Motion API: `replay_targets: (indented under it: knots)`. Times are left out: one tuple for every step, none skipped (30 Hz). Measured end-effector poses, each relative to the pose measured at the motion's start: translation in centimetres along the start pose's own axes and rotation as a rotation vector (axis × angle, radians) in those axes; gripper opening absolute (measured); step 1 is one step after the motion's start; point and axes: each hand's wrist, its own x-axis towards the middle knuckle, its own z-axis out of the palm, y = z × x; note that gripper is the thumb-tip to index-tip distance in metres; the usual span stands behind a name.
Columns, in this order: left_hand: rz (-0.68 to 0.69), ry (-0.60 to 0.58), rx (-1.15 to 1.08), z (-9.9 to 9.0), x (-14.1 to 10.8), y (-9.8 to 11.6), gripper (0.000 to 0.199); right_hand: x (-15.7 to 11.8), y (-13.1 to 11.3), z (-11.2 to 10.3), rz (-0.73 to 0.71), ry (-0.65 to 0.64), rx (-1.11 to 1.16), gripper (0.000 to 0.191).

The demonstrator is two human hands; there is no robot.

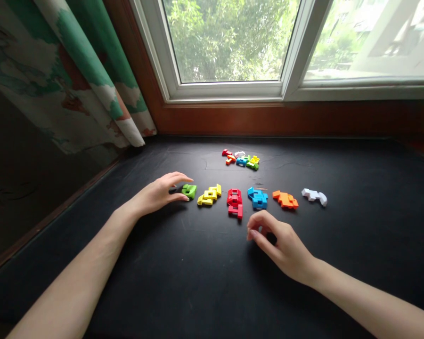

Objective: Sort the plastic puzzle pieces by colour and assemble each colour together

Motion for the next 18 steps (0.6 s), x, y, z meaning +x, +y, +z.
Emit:
replay_targets:
  knots:
    - [-0.008,0.011,-0.017,-0.1,0.1,0.2,0.062,0.0,0.0,0.0,-0.001,0.002,0.002,0.005]
    - [-0.014,0.023,-0.032,-0.1,0.2,0.5,0.061,0.0,-0.1,0.0,-0.004,0.003,0.004,0.005]
    - [-0.016,0.035,-0.042,0.0,0.4,0.8,0.061,0.0,-0.1,-0.1,-0.008,0.006,0.006,0.006]
    - [-0.012,0.045,-0.043,0.1,0.8,1.2,0.06,0.1,-0.1,-0.1,-0.011,0.009,0.008,0.006]
    - [-0.004,0.054,-0.031,0.3,1.3,1.7,0.059,0.1,-0.2,-0.1,-0.015,0.013,0.01,0.006]
    - [0.008,0.061,-0.006,0.5,2.0,2.1,0.057,0.1,-0.2,-0.1,-0.017,0.016,0.012,0.006]
    - [0.019,0.06,0.03,0.8,2.8,2.6,0.054,0.1,-0.2,-0.1,-0.017,0.019,0.014,0.006]
    - [0.028,0.06,0.075,1.0,3.8,3.1,0.051,0.1,-0.2,-0.1,-0.016,0.019,0.015,0.007]
    - [0.027,0.058,0.121,1.3,4.9,3.5,0.046,0.0,-0.1,-0.1,-0.015,0.017,0.016,0.007]
    - [0.01,0.052,0.164,1.6,6.1,4.0,0.042,0.0,-0.1,-0.2,-0.013,0.015,0.018,0.007]
    - [-0.028,0.045,0.203,2.0,7.4,4.3,0.038,0.0,-0.1,-0.2,-0.009,0.013,0.02,0.007]
    - [-0.047,0.045,0.218,2.4,8.7,4.7,0.036,-0.1,-0.1,-0.2,-0.005,0.01,0.022,0.008]
    - [-0.061,0.048,0.229,2.8,10.0,4.9,0.035,-0.1,-0.1,-0.2,-0.001,0.01,0.024,0.008]
    - [-0.081,0.051,0.243,3.2,11.3,5.1,0.034,-0.1,-0.1,-0.2,0.002,0.01,0.026,0.008]
    - [-0.104,0.053,0.26,3.7,12.4,5.3,0.034,-0.1,-0.1,-0.2,0.003,0.013,0.028,0.008]
    - [-0.125,0.056,0.279,4.2,13.4,5.4,0.033,0.0,-0.1,-0.2,0.002,0.017,0.03,0.008]
    - [-0.146,0.069,0.3,4.6,14.3,5.5,0.035,0.0,-0.1,-0.3,0.001,0.02,0.033,0.008]
    - [-0.16,0.088,0.32,5.0,15.0,5.6,0.037,0.0,-0.1,-0.3,0.0,0.021,0.036,0.008]
